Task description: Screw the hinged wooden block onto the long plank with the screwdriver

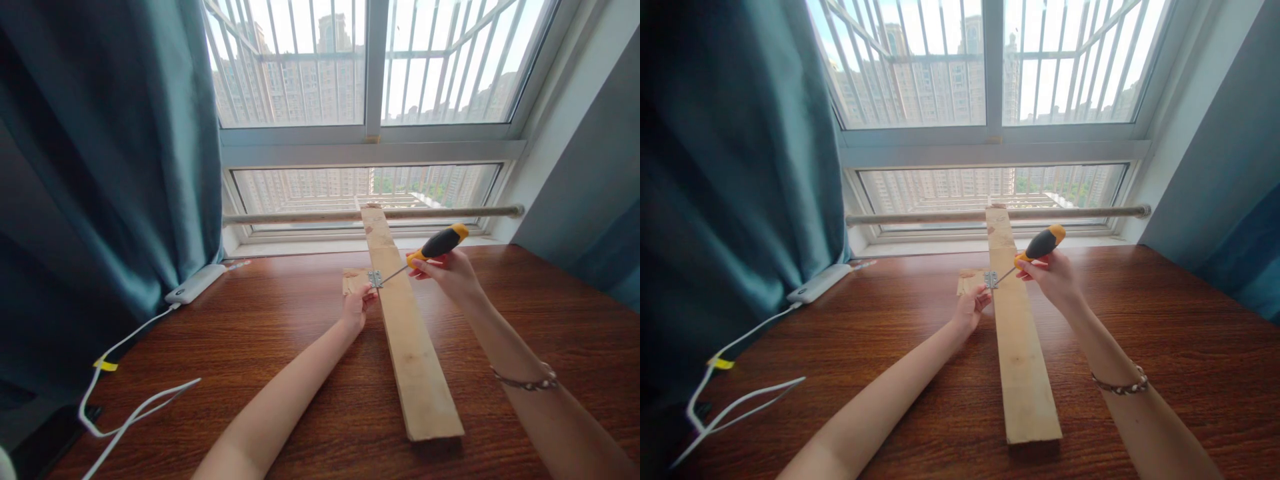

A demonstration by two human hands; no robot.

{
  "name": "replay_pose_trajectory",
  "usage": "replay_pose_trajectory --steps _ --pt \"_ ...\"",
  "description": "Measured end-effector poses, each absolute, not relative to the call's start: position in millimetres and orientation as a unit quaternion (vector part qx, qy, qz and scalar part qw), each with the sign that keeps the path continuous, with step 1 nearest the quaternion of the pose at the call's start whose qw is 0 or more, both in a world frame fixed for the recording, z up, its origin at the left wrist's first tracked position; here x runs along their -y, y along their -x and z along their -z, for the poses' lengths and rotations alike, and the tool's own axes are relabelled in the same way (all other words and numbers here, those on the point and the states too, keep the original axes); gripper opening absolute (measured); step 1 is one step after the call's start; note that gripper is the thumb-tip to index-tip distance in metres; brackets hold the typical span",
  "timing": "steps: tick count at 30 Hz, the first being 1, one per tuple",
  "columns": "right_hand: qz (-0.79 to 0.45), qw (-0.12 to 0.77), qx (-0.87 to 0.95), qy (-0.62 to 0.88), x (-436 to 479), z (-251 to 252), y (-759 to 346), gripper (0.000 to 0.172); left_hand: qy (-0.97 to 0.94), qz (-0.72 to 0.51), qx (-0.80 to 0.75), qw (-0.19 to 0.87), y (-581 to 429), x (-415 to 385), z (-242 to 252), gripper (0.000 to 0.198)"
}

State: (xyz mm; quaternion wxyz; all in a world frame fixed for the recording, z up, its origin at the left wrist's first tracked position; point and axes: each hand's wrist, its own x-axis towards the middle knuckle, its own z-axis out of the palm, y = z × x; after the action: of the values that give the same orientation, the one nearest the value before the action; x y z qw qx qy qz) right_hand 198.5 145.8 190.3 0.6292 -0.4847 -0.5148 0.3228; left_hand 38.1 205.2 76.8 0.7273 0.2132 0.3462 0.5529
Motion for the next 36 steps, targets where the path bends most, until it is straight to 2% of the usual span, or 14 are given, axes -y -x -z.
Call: replay_pose_trajectory --steps 4,12,16,19,28,31,34,36 --pt "-0.309 0.622 0.522 0.496 -151 -182 -200 0.042 -0.208 -0.554 -0.342 0.73 -39 -206 -76 0.003" --pt "-0.183 0.572 0.552 0.578 -146 -181 -194 0.032 -0.218 -0.553 -0.34 0.729 -39 -205 -77 0.003" --pt "-0.143 0.611 0.525 0.574 -144 -181 -191 0.026 -0.216 -0.556 -0.334 0.73 -39 -205 -76 0.005" --pt "-0.146 0.634 0.506 0.567 -147 -179 -192 0.025 -0.211 -0.557 -0.334 0.73 -39 -206 -76 0.007" --pt "-0.127 0.617 0.523 0.574 -153 -173 -194 0.026 -0.209 -0.56 -0.34 0.726 -40 -206 -77 0.006" --pt "-0.175 0.64 0.517 0.541 -155 -172 -194 0.028 -0.21 -0.559 -0.344 0.724 -40 -206 -76 0.006" --pt "-0.242 0.666 0.505 0.493 -155 -172 -194 0.041 -0.213 -0.559 -0.34 0.725 -40 -206 -76 0.007" --pt "-0.259 0.676 0.495 0.481 -154 -172 -193 0.04 -0.214 -0.562 -0.335 0.725 -40 -206 -76 0.008"
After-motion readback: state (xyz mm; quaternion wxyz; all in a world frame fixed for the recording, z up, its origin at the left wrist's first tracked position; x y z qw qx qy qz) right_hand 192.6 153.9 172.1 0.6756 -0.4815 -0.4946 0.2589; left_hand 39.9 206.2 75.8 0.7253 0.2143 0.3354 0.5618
